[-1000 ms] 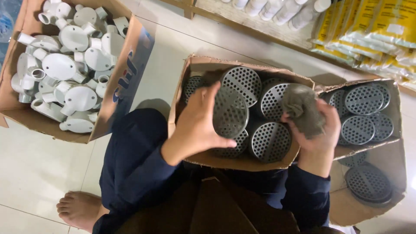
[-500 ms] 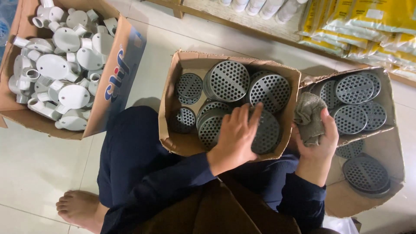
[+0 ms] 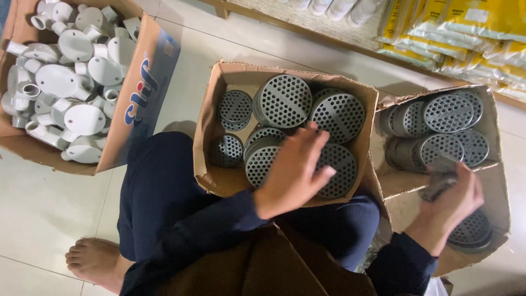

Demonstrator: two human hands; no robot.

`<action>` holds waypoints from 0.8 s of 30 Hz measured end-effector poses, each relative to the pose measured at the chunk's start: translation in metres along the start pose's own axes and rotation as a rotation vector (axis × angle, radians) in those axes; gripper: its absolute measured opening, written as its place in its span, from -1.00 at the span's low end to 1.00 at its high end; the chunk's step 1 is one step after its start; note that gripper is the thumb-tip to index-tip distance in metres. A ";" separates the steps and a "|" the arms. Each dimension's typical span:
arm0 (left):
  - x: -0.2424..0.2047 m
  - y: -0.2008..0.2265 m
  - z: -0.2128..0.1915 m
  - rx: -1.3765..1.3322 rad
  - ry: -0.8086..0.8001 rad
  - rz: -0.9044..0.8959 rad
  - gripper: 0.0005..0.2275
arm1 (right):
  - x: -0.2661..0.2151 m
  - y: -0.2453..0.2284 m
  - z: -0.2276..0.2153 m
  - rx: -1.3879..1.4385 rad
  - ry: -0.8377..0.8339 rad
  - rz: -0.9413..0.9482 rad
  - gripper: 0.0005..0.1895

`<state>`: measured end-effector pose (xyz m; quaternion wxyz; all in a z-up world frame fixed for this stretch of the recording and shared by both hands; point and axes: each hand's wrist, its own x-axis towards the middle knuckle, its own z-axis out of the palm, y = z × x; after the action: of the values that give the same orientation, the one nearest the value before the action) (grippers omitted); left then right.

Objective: The person sits on the floor and wipes several small, round, perforated metal parts using a cloth. They pick up each part from a cardboard box, wipe it, and place it back into the box.

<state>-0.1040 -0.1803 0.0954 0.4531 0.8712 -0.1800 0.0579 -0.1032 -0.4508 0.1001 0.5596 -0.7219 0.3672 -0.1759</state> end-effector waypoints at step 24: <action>-0.097 -0.088 -0.036 0.337 -0.036 -0.361 -0.61 | 0.146 0.225 -0.186 -1.775 0.243 0.108 -0.49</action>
<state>-0.1594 -0.0796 0.0239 0.3011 0.9534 -0.0171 -0.0103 -0.2044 -0.7066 -0.0752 -0.2395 -0.8470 0.4580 0.1241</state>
